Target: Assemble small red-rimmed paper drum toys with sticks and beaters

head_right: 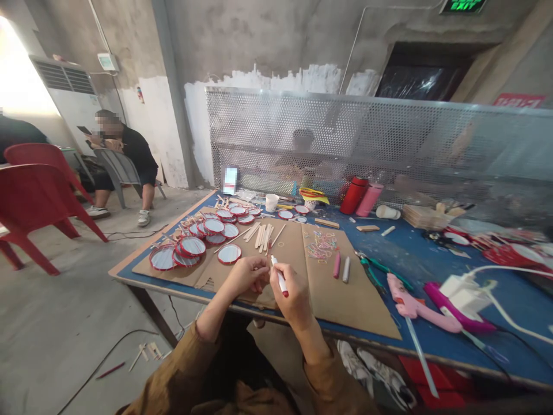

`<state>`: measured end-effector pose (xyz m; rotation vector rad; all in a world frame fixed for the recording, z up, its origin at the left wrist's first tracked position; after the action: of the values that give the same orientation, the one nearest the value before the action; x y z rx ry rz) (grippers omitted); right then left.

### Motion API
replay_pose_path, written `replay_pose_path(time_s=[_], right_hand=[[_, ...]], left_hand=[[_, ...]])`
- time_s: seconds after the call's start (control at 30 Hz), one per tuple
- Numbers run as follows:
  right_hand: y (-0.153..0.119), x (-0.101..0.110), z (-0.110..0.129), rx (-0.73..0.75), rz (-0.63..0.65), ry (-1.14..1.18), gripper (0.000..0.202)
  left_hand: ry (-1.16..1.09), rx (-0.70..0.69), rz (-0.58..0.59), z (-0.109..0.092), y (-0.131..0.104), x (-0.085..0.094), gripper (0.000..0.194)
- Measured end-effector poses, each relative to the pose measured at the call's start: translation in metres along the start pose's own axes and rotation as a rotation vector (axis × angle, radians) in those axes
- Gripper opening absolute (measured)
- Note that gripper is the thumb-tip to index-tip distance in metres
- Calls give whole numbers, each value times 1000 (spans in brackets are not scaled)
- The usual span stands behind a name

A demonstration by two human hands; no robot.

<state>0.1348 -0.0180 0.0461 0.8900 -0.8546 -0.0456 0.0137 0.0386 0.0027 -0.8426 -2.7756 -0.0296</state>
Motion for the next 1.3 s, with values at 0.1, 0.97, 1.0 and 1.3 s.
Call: replay_pose_path(time_s=[0.1, 0.97, 1.0, 1.3], right_hand=[[-1, 0, 0, 13, 11, 20, 11], [-1, 0, 2, 21, 7, -24, 10], [-1, -1, 2, 24, 24, -24, 10], [0, 0, 5, 34, 27, -21, 10]], left_hand=[[11, -1, -3, 0, 0, 0, 13], [15, -6, -1, -2, 0, 0, 15], [21, -4, -4, -1, 0, 0, 16], [35, 2, -9, -1, -1, 1, 17]])
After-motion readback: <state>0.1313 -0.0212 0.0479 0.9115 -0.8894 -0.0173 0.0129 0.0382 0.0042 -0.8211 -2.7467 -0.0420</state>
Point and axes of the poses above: each hand's wrist, its own y-axis towards the middle knuckle, its own x-axis out of the back of the hand, z = x × y, the point moved 6 cm from there along y, towards the middle knuckle, and after that the axes turned 15 degrees about z, right-handed, at the moved point
